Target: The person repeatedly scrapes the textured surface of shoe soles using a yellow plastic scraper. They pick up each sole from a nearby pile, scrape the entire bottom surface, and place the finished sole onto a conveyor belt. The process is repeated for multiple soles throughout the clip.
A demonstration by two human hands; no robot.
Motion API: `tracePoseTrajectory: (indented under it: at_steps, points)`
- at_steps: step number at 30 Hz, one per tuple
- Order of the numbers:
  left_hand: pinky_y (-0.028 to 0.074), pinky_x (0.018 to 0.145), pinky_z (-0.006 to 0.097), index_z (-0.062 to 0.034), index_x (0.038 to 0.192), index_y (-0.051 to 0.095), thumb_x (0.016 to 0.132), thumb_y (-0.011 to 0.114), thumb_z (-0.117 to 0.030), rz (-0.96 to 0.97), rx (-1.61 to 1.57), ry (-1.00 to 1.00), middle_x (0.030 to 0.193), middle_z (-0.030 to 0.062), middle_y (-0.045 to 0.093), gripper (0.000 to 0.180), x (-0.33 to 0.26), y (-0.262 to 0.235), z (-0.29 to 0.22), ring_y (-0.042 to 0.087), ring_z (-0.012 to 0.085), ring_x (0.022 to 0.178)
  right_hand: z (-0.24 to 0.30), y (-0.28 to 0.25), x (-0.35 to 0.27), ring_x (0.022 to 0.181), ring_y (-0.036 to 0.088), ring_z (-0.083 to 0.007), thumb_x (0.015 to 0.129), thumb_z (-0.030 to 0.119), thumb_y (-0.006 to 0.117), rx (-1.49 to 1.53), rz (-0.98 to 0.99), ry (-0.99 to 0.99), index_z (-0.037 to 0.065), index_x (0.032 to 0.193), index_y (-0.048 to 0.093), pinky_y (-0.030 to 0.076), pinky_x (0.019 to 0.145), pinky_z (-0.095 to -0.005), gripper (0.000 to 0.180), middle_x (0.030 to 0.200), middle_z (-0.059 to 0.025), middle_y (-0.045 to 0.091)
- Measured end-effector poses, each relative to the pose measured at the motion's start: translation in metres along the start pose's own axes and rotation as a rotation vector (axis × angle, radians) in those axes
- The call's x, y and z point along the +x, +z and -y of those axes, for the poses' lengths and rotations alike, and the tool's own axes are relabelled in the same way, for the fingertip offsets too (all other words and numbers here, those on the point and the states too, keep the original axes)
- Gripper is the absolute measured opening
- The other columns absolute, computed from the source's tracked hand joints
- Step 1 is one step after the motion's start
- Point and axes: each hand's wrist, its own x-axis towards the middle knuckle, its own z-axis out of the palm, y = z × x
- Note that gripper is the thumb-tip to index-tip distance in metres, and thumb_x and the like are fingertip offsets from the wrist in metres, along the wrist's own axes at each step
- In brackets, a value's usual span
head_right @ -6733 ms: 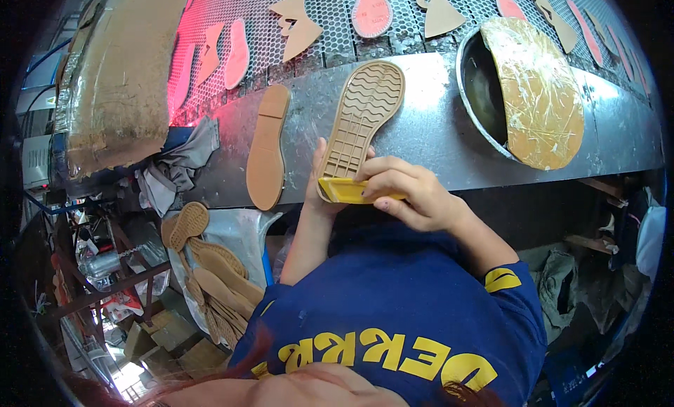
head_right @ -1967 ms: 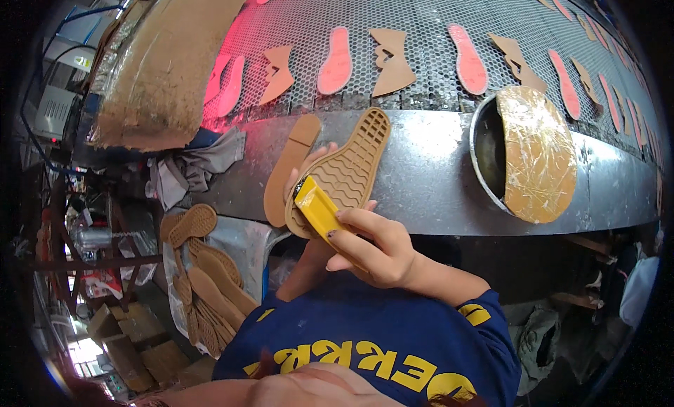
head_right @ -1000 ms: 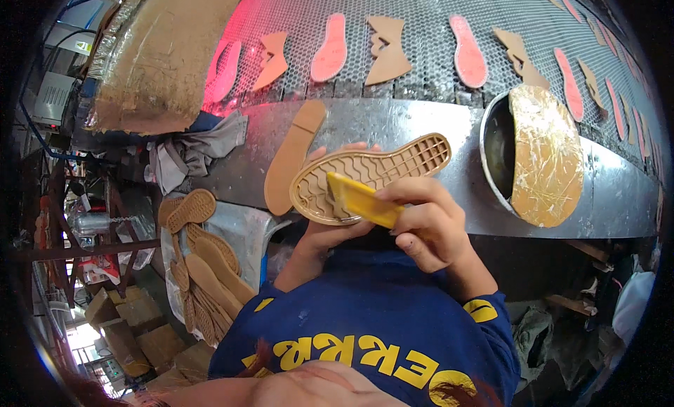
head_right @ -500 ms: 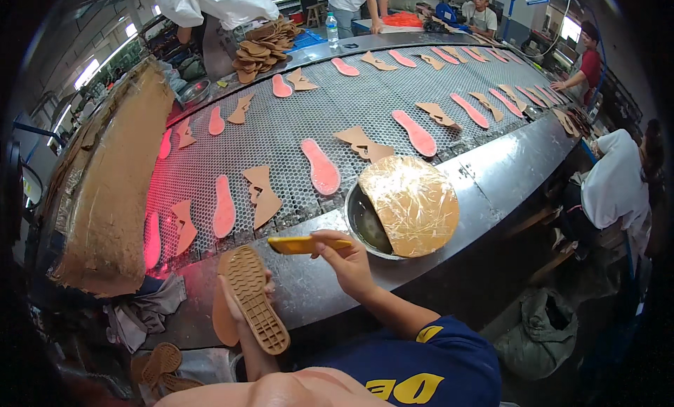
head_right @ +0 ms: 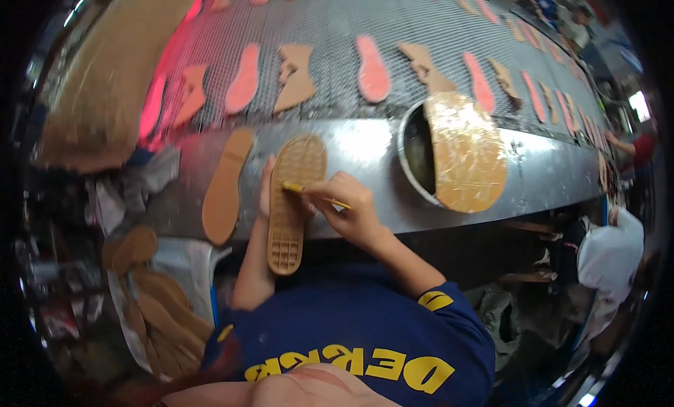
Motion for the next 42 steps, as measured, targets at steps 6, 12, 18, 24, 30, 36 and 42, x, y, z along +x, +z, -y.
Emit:
tracePoseTrajectory:
  at_steps: [6,12,18,24,30,36,42]
  points:
    - [0.054,0.044,0.03,-0.0057,0.126,0.052,0.097,0.027,-0.063,-0.016,0.036,0.029,0.092,0.0153,0.067,0.069,-0.006,0.007,-0.003,0.066,0.0237,0.063,-0.019,-0.001,0.023,0.073,0.063,-0.0211,0.076,-0.011,0.064,-0.033,-0.111,0.065,0.004,0.094,0.072,0.049,0.068,-0.0316,0.024,0.087,-0.0085,0.071]
    - [0.058,0.046,0.029,-0.0049,0.127,0.051,0.097,0.026,-0.063,0.025,0.004,-0.041,0.093,0.0154,0.067,0.07,-0.005,-0.007,-0.004,0.068,0.0222,0.067,0.003,0.011,0.015,0.069,0.06,-0.0238,0.071,-0.013,0.064,-0.105,0.049,-0.126,0.004,0.096,0.071,0.047,0.062,-0.0325,0.031,0.08,-0.01,0.066]
    - [0.056,0.046,0.029,-0.0064,0.127,0.052,0.097,0.024,-0.064,0.057,0.074,-0.08,0.09,0.0138,0.068,0.07,-0.005,-0.004,-0.01,0.068,0.0208,0.065,-0.01,0.008,0.032,0.068,0.06,-0.0228,0.072,-0.011,0.066,-0.096,-0.076,-0.046,0.004,0.096,0.071,0.047,0.06,-0.0322,0.029,0.079,-0.0083,0.065]
    - [0.056,0.049,0.031,-0.0053,0.125,0.053,0.097,0.024,-0.064,-0.141,-0.018,0.005,0.088,0.0165,0.068,0.072,0.0,0.005,-0.001,0.066,0.0213,0.06,0.012,0.018,0.003,0.068,0.059,-0.0204,0.069,-0.015,0.064,-0.059,0.087,-0.118,0.004,0.094,0.07,0.047,0.06,-0.0311,0.032,0.077,-0.0078,0.065]
    - [0.056,0.048,0.031,-0.0062,0.123,0.055,0.095,0.021,-0.068,0.102,0.055,-0.12,0.086,0.0191,0.068,0.076,-0.005,-0.016,-0.001,0.066,0.022,0.06,-0.007,0.003,0.016,0.065,0.058,-0.0179,0.074,-0.016,0.065,-0.204,-0.048,-0.064,0.002,0.091,0.07,0.044,0.06,-0.028,0.025,0.075,-0.0078,0.063]
    - [0.061,0.048,0.036,-0.0011,0.139,0.04,0.098,0.028,-0.058,0.249,-0.105,-0.031,0.115,0.0241,0.061,0.071,0.004,-0.023,0.001,0.069,0.0336,0.086,0.03,0.017,-0.03,0.064,0.057,-0.024,0.065,-0.013,0.065,0.091,0.348,-0.216,0.006,0.095,0.07,0.047,0.058,-0.0327,0.035,0.074,-0.0069,0.059]
    - [0.057,0.046,0.04,-0.0065,0.136,0.045,0.096,0.027,-0.064,0.044,-0.098,-0.043,0.105,0.0232,0.064,0.073,0.008,-0.029,0.003,0.069,0.032,0.072,-0.002,0.004,0.005,0.067,0.058,-0.0228,0.069,-0.011,0.066,-0.021,0.146,-0.026,0.006,0.097,0.07,0.047,0.061,-0.0333,0.033,0.075,-0.0074,0.06]
